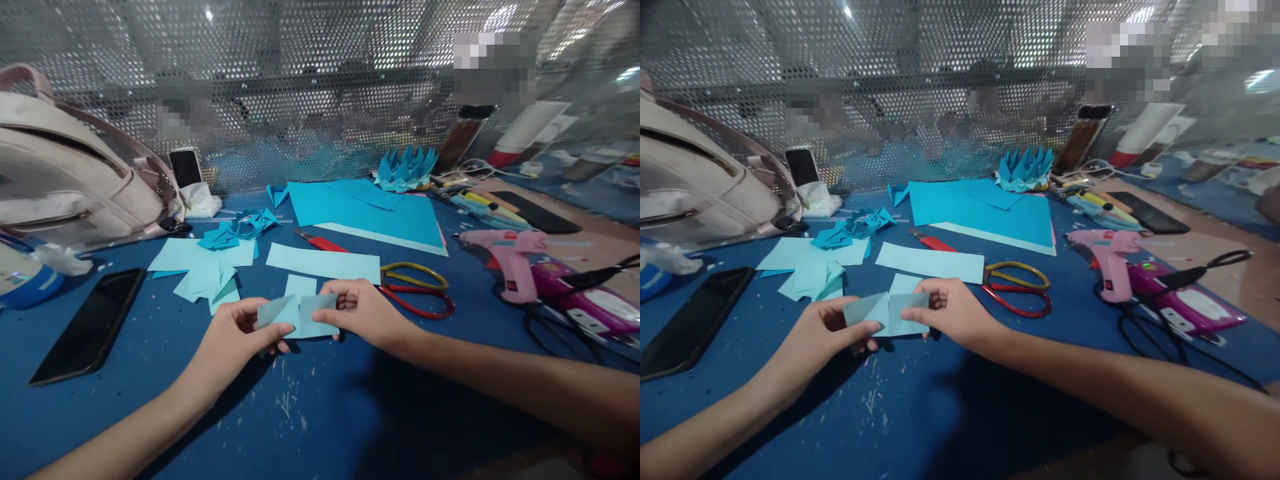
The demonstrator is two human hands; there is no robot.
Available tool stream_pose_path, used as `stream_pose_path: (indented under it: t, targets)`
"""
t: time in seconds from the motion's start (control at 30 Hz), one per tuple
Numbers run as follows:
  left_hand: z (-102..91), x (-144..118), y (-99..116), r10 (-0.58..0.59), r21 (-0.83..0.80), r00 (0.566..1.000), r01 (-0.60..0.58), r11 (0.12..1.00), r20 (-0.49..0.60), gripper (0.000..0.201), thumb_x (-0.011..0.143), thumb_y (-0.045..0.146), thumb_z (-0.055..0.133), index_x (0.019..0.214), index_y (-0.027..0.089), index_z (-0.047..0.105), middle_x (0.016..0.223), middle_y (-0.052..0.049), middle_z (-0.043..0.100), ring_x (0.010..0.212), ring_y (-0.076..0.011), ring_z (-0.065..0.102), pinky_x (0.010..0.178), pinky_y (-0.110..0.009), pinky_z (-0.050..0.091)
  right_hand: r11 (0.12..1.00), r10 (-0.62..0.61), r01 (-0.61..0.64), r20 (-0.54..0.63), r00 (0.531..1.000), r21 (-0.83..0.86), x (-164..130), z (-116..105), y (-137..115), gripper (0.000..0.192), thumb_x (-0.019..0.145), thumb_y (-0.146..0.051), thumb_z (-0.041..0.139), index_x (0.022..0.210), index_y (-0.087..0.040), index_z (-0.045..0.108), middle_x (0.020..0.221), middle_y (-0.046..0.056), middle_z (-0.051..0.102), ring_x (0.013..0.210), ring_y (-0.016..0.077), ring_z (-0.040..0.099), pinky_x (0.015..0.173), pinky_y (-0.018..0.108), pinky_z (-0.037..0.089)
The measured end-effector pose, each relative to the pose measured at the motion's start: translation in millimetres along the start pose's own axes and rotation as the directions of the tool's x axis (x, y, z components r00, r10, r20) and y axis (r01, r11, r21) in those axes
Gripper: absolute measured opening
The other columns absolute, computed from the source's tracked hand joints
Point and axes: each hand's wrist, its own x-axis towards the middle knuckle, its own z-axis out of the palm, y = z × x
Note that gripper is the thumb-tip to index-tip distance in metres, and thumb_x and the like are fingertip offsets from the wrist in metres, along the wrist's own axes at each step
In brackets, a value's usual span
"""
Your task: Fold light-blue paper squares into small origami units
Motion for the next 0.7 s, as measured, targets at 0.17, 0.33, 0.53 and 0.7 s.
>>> stream_pose_path:
  t: [0.17, 0.33, 0.53, 0.7]
  targets:
    - [-3.5, 1.3, -3.7, 0.020, 0.012, 1.000, -0.020, 1.000, -0.017, 0.019, 0.079, 0.035, 0.075, 0.077, 0.017, 0.068, 0.062, -0.001, 0.069, 0.057, -0.0123, 0.057, 0.057, -0.023, 0.042, 0.999, -0.017, 0.016, 0.021, 1.000, 0.028, -0.6, 0.9, 2.2, 0.043, 0.060, -0.044, 0.086, 0.076, -0.017, 0.057, 0.063, -0.003, 0.059, 0.052, 0.0114, 0.056, 0.052, 0.024, 0.048]
    - [-2.3, 1.0, 0.1, 0.132, -0.117, 0.986, -0.143, 0.983, -0.102, 0.014, 0.084, 0.032, 0.068, 0.088, 0.019, 0.065, 0.073, 0.002, 0.062, 0.069, -0.0116, 0.057, 0.066, -0.022, 0.045, 0.965, -0.122, 0.160, 0.190, 0.974, -0.205, -7.5, 0.6, -0.5, 0.038, 0.066, -0.045, 0.081, 0.084, -0.015, 0.068, 0.075, 0.001, 0.064, 0.066, 0.0145, 0.058, 0.061, 0.024, 0.046]
    - [5.6, -3.7, 12.7, 0.147, -0.063, 0.986, -0.142, 0.988, 0.077, 0.061, 0.080, 0.021, 0.067, 0.132, 0.025, 0.035, 0.072, 0.006, 0.056, 0.065, -0.0136, 0.060, 0.066, -0.025, 0.047, 0.913, -0.218, 0.293, 0.267, 0.939, -0.284, -13.1, -0.4, -7.8, 0.037, 0.082, -0.053, 0.063, 0.082, -0.016, 0.065, 0.072, -0.001, 0.054, 0.065, 0.0118, 0.046, 0.058, 0.022, 0.036]
    - [13.5, -7.3, 5.0, 0.156, 0.023, 0.983, -0.159, 0.987, 0.100, 0.071, 0.076, 0.021, 0.072, 0.135, 0.029, 0.033, 0.086, 0.004, 0.058, 0.079, -0.0155, 0.060, 0.077, -0.029, 0.047, 0.947, -0.211, 0.242, 0.160, 0.964, -0.212, -9.3, 4.2, -1.7, 0.025, 0.082, -0.039, 0.064, 0.079, -0.015, 0.058, 0.065, -0.003, 0.049, 0.057, 0.0097, 0.042, 0.054, 0.022, 0.035]
